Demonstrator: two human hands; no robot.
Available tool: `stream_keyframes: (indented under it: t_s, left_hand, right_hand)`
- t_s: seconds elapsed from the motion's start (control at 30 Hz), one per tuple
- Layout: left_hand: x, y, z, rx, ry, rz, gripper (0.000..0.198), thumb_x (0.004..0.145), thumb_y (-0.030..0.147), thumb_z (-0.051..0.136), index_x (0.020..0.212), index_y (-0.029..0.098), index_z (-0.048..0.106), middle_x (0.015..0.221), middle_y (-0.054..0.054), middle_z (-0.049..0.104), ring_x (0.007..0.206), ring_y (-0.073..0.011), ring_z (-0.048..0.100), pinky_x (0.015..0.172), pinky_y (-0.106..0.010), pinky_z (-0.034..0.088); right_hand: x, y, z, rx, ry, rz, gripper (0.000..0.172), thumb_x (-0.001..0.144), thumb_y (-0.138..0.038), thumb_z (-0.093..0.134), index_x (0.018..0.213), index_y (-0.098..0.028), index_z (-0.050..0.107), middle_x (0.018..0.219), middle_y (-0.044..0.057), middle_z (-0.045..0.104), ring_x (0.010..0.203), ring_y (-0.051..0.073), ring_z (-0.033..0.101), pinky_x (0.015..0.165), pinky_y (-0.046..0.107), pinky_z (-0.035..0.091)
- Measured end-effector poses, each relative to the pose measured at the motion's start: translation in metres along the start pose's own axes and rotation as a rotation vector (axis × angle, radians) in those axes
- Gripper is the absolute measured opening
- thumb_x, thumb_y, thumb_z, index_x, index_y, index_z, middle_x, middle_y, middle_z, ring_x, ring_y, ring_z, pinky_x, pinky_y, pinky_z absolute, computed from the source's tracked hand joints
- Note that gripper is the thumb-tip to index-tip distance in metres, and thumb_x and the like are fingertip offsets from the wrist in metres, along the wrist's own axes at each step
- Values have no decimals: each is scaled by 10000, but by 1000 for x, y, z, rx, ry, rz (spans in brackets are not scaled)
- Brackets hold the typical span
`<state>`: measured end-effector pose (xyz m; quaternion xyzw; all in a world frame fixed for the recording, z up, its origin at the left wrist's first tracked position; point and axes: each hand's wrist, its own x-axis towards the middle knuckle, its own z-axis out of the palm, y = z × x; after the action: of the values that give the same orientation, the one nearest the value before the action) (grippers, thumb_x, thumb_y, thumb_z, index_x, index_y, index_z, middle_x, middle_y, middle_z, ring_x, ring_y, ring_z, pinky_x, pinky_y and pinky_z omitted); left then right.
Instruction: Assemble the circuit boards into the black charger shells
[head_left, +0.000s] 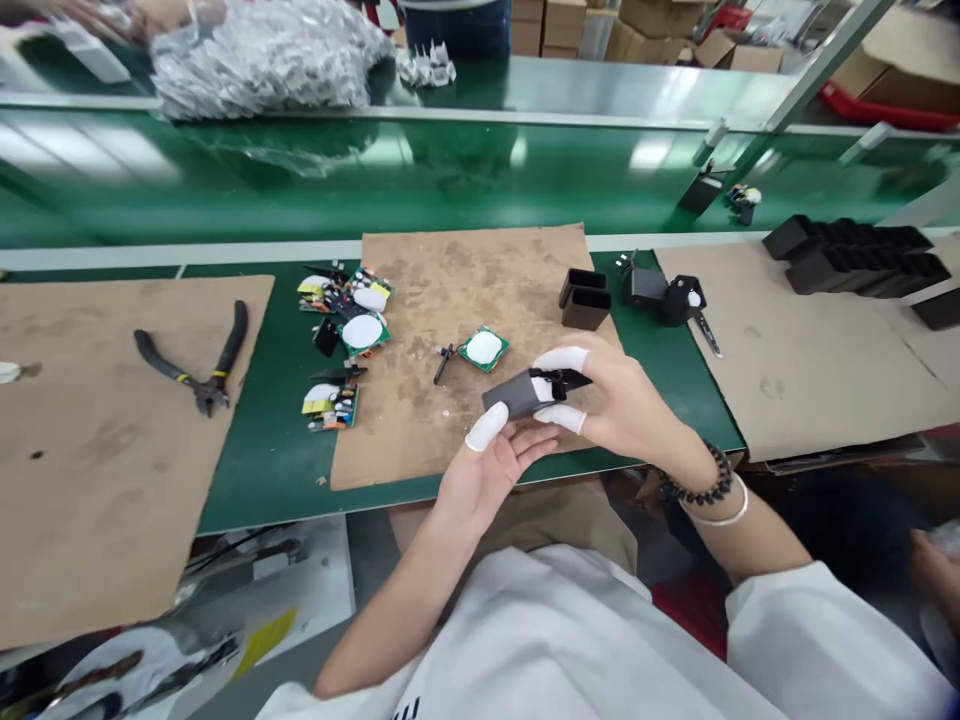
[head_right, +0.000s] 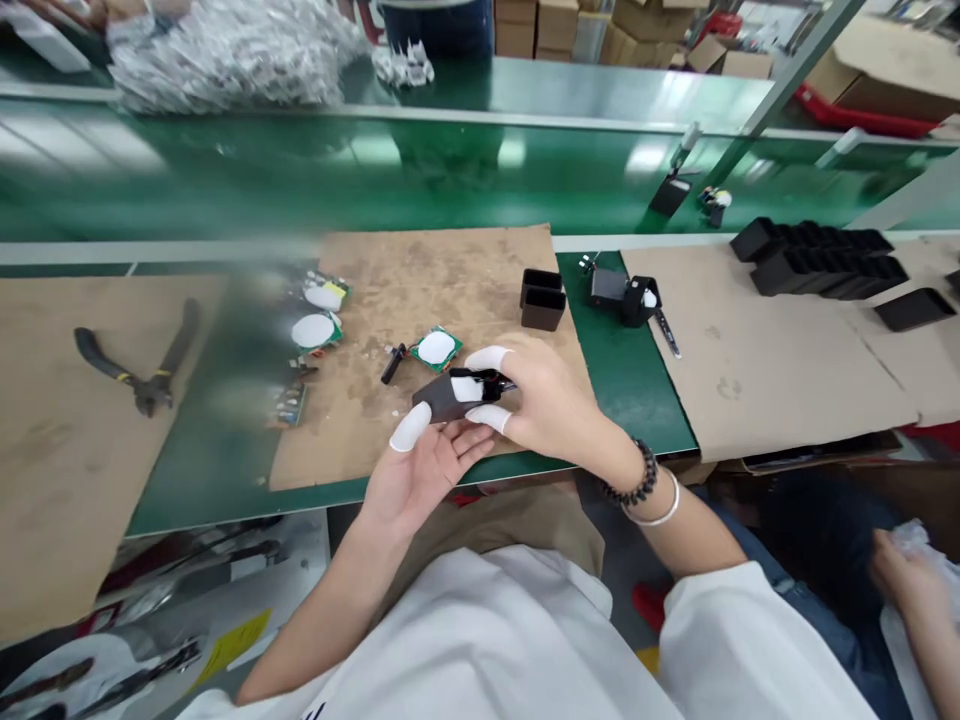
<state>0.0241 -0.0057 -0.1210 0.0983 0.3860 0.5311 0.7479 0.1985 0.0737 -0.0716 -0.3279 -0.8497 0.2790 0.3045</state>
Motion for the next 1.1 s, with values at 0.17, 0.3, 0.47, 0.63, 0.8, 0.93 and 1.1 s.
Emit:
stream_keyframes:
  t_s: [0.17,0.3,0.47,0.63,0.8,0.93,1.1]
  left_hand:
    - [-7,-21,-19,267,-8,234,450,936,568,656,1083,150,731,991,-126,805,948,-261,785,883,-409,645]
    - [-2,-60,-28,896,37,873,311,974,316,655,1265,208,679,1014,-95,804,894,-218,773,784,-337,635]
    - [13,-78,-24,1524,128,1443,355,933,113,659,1275,209,675,937,-81,806,796,-219,749,724,-319,593]
    - [13,-74,-26,1562,116,1451,366,952,112,611,1299,219,655,955,-79,801,820,-217,746,750,-318,588]
    - [13,-76,-25,1564,109,1448,347,921,62,585,1213,222,683,974,-69,809,844,-222,738,719,-316,551]
    - [14,-75,-20,1591,99,1441,326,911,54,589,1175,216,690,991,-65,813,852,-219,735,701,-315,532]
    - [6,-70,-17,1548,85,1329,202,949,129,620,1102,223,713,985,-55,798,843,-199,734,720,-308,575]
  right_hand:
    - [76,11,-12,-71,-294,-12,255,751,-155,828,983,-188,727,955,28,790,855,206,723,794,310,526]
    - [173,45,-24,-249,19,125,279,765,-90,802,1021,-153,710,1057,38,768,1045,222,690,920,288,511]
    - [243,86,-24,-234,144,371,382,1046,-375,595,1296,-90,639,1331,88,640,1120,191,679,1010,385,568]
    - [247,108,-36,-138,108,407,320,984,-361,700,1199,-125,696,1274,82,713,1142,218,691,1033,398,570]
    - [209,111,-82,-205,-138,294,460,784,-129,822,1235,-121,733,1330,122,743,1207,257,679,1078,376,502]
    - [152,103,-86,-373,-468,336,362,776,-156,811,1136,-195,809,1091,72,828,876,226,751,848,344,562]
    - [130,101,-68,-558,-292,346,230,854,-53,636,967,-131,820,892,122,817,813,248,725,820,351,528]
